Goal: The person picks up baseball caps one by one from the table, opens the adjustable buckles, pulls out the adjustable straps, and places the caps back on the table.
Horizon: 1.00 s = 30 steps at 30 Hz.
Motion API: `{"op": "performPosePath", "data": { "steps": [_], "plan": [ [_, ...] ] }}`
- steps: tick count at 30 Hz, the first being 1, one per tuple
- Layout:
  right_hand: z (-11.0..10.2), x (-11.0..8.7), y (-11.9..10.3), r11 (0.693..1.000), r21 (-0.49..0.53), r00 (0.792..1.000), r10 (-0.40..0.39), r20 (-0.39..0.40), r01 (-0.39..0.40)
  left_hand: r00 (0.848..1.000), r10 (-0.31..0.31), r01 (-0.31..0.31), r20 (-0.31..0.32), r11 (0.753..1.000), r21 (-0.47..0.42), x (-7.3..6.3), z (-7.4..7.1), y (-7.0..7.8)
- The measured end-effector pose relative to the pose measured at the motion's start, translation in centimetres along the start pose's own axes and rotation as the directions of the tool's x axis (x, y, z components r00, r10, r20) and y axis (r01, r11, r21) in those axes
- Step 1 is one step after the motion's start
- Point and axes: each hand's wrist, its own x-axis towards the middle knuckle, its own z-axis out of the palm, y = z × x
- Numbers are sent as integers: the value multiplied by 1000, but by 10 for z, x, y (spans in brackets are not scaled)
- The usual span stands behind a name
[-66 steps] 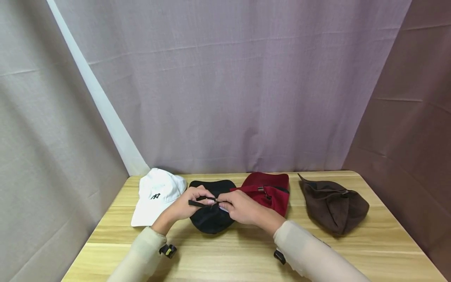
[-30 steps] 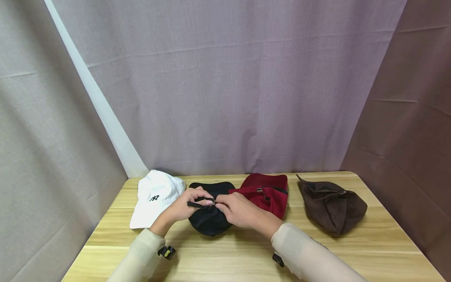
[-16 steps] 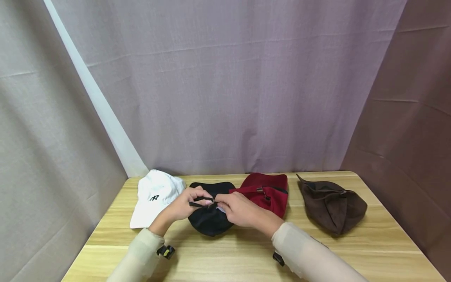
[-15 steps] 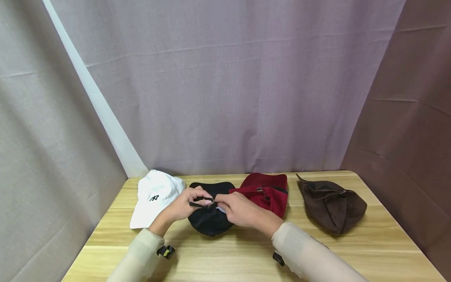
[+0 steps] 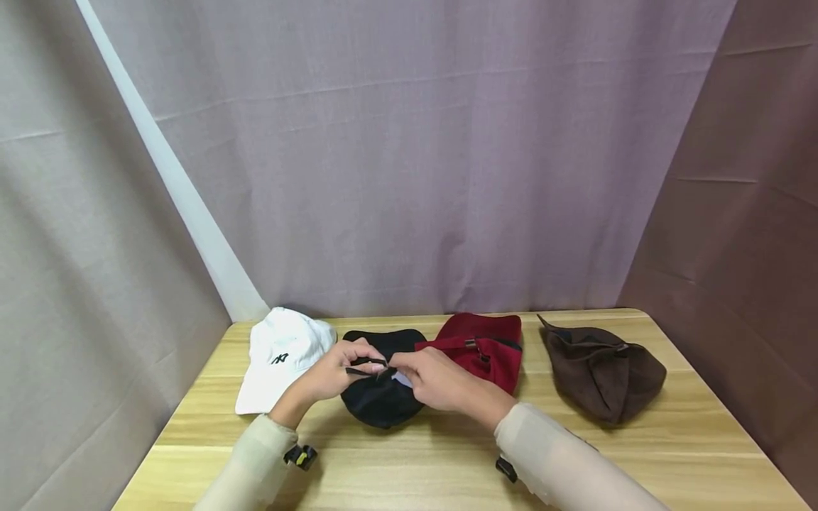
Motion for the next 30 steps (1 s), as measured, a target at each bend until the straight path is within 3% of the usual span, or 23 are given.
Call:
{"op": "performPosePath", "data": {
  "steps": [6,17,30],
  "plan": [
    [2,0,-1,1000,-11,1000,10,-8,-10,1000,1,0,6,1000,-7,-1,-1,1],
    [4,1,-6,995,-36,995,-93,-35,92,1000,3,-3,4,1000,21,-1,0,2],
    [5,1,-3,990,-9,990,-140,-26,140,1000,-10,10,18,1000,-4,0,0,-1]
  ]
}}
